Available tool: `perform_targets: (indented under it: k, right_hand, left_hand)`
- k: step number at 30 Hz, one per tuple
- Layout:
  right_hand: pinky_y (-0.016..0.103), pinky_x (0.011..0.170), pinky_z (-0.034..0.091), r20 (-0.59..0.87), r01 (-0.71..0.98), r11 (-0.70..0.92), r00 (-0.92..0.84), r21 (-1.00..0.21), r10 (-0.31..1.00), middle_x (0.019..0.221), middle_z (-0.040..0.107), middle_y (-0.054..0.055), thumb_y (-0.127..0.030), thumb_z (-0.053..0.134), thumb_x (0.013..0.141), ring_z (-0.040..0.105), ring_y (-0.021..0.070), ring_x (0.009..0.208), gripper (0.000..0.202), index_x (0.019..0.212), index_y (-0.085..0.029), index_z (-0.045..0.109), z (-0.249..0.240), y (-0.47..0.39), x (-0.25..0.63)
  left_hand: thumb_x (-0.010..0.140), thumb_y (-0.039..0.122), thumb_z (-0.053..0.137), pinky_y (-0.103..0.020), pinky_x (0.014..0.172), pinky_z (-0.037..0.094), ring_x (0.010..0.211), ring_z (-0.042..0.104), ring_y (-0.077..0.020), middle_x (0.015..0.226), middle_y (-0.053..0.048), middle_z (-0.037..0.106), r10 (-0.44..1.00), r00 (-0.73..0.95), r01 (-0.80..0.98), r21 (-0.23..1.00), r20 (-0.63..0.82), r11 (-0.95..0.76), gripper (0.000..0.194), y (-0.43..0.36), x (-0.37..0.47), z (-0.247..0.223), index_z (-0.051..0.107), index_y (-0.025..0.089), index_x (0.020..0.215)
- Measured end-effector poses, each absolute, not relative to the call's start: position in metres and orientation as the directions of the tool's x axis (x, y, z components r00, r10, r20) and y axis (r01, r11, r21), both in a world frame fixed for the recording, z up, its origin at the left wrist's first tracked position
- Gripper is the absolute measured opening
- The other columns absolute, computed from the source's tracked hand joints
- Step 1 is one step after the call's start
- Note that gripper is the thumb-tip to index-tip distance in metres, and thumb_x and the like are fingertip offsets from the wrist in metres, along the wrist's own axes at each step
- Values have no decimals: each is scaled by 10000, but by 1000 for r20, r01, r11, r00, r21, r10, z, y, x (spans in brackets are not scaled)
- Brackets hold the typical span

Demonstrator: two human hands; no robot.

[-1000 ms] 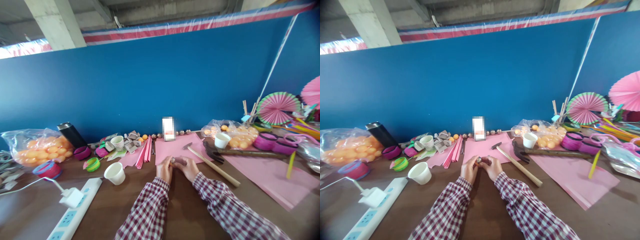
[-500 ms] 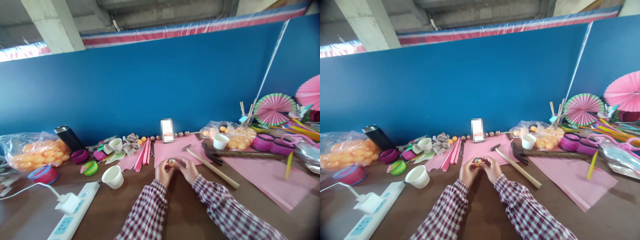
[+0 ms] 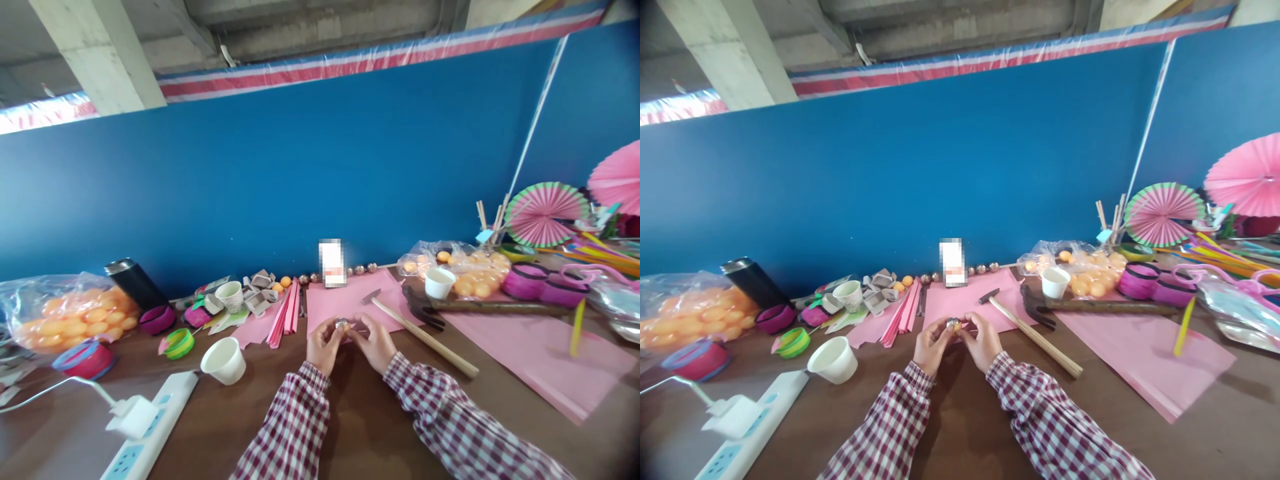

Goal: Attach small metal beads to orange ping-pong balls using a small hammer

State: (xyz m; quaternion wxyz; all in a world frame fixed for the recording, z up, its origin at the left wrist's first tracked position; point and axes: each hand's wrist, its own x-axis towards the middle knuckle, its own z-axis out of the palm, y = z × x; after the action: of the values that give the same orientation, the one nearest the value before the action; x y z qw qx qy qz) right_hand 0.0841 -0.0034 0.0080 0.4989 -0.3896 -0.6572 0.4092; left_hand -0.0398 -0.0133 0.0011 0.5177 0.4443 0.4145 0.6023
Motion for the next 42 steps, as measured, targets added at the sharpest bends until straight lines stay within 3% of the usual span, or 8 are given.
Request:
perform_targets:
  k: [3, 6, 10, 14, 20, 29, 36, 42]
  right_hand:
    - [268, 638, 492, 400, 259, 438, -186, -861, 897, 898, 604, 56, -293, 492, 733, 575, 139, 713, 256, 952, -170, 544, 11, 1, 92]
    - [317, 754, 438, 529, 577, 495, -125, -650, 840, 970, 586, 71, -293, 459, 761, 540, 173, 832, 262, 980, -178, 546, 18, 5, 113]
    - [336, 784, 380, 554, 875, 361, -136, -322, 821, 992, 578, 66, -250, 424, 779, 488, 201, 893, 302, 1062, -216, 525, 27, 7, 139]
    - [303, 634, 379, 466, 961, 216, -112, -174, 877, 856, 603, 82, -217, 423, 767, 506, 204, 767, 311, 1055, -228, 538, 22, 9, 146]
    - [280, 513, 316, 457, 987, 102, -34, -125, 889, 760, 602, 114, -92, 297, 769, 521, 204, 690, 346, 890, -194, 605, 5, 20, 151]
    - [275, 542, 343, 493, 985, 103, -23, -136, 870, 850, 564, 113, -57, 308, 749, 492, 199, 734, 378, 997, -204, 553, 19, 17, 149]
    - [275, 665, 368, 576, 933, 351, -242, -84, 781, 957, 556, 61, -98, 357, 777, 502, 169, 788, 403, 1142, -248, 437, 35, 0, 128]
    - [268, 669, 367, 601, 896, 441, -326, -49, 729, 922, 583, 49, -143, 337, 818, 518, 154, 764, 430, 1226, -277, 357, 37, -14, 117]
  left_hand:
    - [633, 316, 636, -336, 738, 503, 787, 619, -182, 906, -110, 645, 997, -77, -338, 940, 29, -54, 390, -13, -40, 1, 574, 100, 952]
    - [634, 337, 636, -317, 683, 516, 707, 625, -151, 927, -110, 632, 994, -110, -378, 925, -14, -29, 451, -14, -42, 2, 550, 124, 1023]
    - [614, 316, 653, -307, 689, 513, 735, 620, -154, 937, -104, 619, 988, -142, -320, 942, 53, -97, 486, -14, -47, 0, 532, 122, 1044]
    - [568, 255, 682, -293, 704, 506, 803, 610, -180, 951, -105, 616, 956, -205, -82, 970, 210, -230, 483, -13, -53, 1, 544, 117, 1009]
    - [579, 247, 661, -280, 705, 496, 793, 614, -172, 939, -103, 617, 916, -275, 70, 956, 292, -284, 431, -14, -57, 4, 542, 126, 975]
    - [565, 291, 664, -255, 624, 502, 705, 617, -156, 883, -87, 630, 917, -304, 113, 966, 258, -234, 443, -9, -61, 4, 568, 124, 965]
    - [573, 295, 645, -224, 549, 484, 614, 583, -116, 830, -66, 623, 935, -305, 135, 980, 183, -147, 418, -2, -64, -2, 601, 112, 947]
    - [605, 292, 604, -197, 499, 437, 503, 518, -85, 604, -13, 584, 937, -307, 171, 978, 167, -118, 361, -5, -63, 5, 615, 93, 906]
